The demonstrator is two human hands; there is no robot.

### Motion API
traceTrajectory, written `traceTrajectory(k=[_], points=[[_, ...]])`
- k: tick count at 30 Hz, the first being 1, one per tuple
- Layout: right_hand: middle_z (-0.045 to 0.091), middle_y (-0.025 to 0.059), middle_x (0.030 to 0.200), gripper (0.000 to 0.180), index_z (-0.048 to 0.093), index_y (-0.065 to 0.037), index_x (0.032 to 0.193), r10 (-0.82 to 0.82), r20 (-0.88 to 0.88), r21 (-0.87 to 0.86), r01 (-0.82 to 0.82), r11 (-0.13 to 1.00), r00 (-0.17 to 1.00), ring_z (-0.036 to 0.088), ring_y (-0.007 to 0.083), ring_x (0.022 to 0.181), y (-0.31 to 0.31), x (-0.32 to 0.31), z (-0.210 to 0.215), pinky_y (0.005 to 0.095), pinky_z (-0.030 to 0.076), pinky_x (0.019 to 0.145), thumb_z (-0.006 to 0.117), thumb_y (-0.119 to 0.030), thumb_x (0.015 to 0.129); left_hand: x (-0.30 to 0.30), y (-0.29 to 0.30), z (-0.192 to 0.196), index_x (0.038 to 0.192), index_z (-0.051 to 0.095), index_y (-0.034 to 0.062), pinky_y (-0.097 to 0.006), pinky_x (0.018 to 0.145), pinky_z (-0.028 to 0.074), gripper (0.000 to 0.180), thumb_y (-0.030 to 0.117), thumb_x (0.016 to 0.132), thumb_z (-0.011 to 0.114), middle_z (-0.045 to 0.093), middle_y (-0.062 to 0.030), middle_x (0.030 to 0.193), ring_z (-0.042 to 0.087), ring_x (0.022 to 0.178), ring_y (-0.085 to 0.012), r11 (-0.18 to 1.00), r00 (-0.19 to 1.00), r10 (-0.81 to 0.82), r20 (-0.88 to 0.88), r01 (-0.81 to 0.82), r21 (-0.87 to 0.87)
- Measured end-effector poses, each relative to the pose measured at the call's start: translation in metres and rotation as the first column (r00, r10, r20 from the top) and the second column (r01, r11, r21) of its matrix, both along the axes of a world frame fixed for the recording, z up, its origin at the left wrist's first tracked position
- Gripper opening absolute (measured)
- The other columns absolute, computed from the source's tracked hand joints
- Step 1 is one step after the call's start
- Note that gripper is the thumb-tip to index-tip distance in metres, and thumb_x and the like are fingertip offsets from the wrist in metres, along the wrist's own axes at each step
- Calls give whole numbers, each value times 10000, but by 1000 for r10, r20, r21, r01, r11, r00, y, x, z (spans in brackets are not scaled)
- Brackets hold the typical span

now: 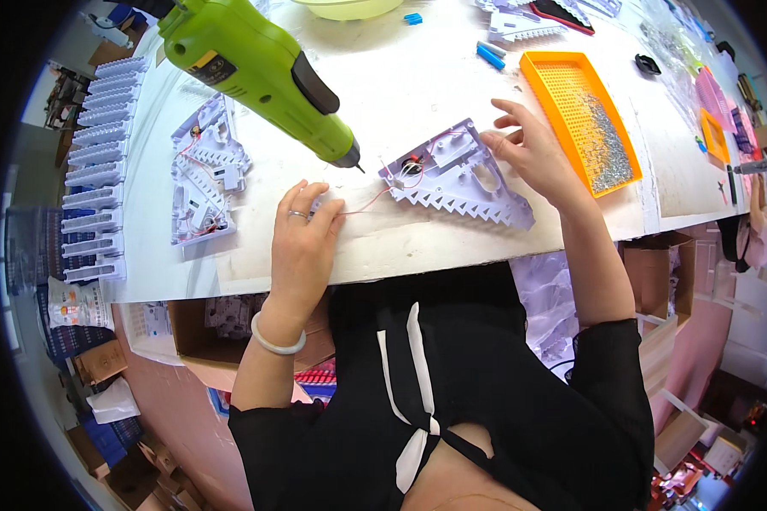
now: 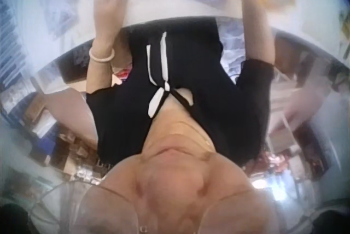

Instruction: The person assembles a toy gun by joining plastic toy parts and internal electrical parts, including a speaker unit and wires, with screws. An electric screwdriver is used to secure the components.

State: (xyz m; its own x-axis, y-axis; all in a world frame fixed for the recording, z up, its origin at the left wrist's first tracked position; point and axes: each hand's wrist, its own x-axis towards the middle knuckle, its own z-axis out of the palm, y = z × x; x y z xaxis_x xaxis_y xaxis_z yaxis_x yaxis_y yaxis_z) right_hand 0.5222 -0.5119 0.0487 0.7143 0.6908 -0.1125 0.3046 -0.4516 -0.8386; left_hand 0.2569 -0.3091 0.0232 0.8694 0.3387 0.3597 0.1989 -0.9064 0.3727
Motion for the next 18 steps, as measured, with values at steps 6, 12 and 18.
traceTrajectory(k=[6,12,18], points=[[683,164,1022,308,673,16,1152,190,135,-145,-170,975,973,666,211,875,-6,-5,13,324,536,776,680,-136,884,6,-38,27,940,686,49,-447,981,466,196,22,759,755,620,-120,1181,535,1204,-377,981,973,-191,126,195,-16],[639,171,1006,256,680,-31,1130,424,319,-161,-392,906,848,639,311,944,17,-4,4,346,511,847,624,-126,898,40,-77,41,960,696,70,-440,967,502,288,13,706,817,615,-117,1223,540,1217,-386,915,896,-386,221,403,-34],[692,111,927,291,657,3,1162,208,115,-27,-206,978,971,643,167,758,16,5,0,307,540,668,684,-115,897,79,-108,53,999,693,69,-438,945,500,297,55,725,805,606,-122,1243,538,1227,-384,832,789,-490,371,550,-71]])
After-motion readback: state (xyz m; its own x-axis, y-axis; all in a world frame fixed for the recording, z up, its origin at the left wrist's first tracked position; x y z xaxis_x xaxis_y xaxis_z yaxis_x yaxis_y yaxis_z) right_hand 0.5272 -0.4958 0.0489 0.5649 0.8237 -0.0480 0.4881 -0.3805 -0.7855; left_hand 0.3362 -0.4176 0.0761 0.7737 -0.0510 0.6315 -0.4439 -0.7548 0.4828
